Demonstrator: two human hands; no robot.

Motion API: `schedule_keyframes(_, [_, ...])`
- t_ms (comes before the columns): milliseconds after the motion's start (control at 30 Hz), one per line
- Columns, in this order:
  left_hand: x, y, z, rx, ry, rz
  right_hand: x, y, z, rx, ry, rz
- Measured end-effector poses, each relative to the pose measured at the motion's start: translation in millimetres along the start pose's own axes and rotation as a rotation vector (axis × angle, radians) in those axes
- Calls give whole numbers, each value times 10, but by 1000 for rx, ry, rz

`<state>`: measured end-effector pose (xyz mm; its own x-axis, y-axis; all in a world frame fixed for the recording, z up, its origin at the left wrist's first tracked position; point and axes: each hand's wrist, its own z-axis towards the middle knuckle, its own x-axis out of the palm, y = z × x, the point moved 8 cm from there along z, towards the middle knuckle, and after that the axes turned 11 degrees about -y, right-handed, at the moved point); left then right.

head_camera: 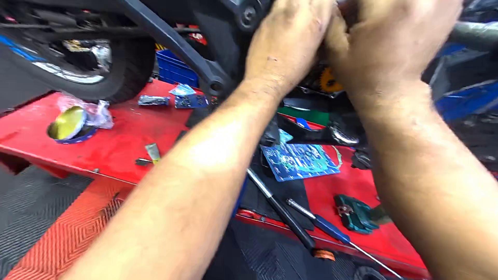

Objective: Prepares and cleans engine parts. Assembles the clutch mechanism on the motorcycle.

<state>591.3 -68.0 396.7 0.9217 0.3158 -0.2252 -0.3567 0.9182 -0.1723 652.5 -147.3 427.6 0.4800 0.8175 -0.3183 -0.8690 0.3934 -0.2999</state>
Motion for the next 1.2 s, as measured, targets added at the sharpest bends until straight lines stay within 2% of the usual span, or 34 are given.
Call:
schedule_keyframes(233, [-66, -30, -3, 78, -197, -50, -77, 9, -63, -131, -120, 132])
schedule_keyframes(467, [-29, -22, -18, 74, -116, -122, -99, -34, -64, -91, -255, 36])
schedule_keyframes(633, [-18, -8, -35, 92, -143, -110, -134, 0, -120, -176, -306, 157])
schedule_keyframes(733, [-26, -5, -49, 94, -145, -101, -102, 12, -116, -164, -308, 154])
schedule_keyframes(900, [-23, -7, -43, 87, -134, -95, -72, 3, -87, -134, -349, -3])
schedule_keyframes(1200, [-14, 5, -47, 84, -148, -107, -102, 50, -137, -203, -338, 144])
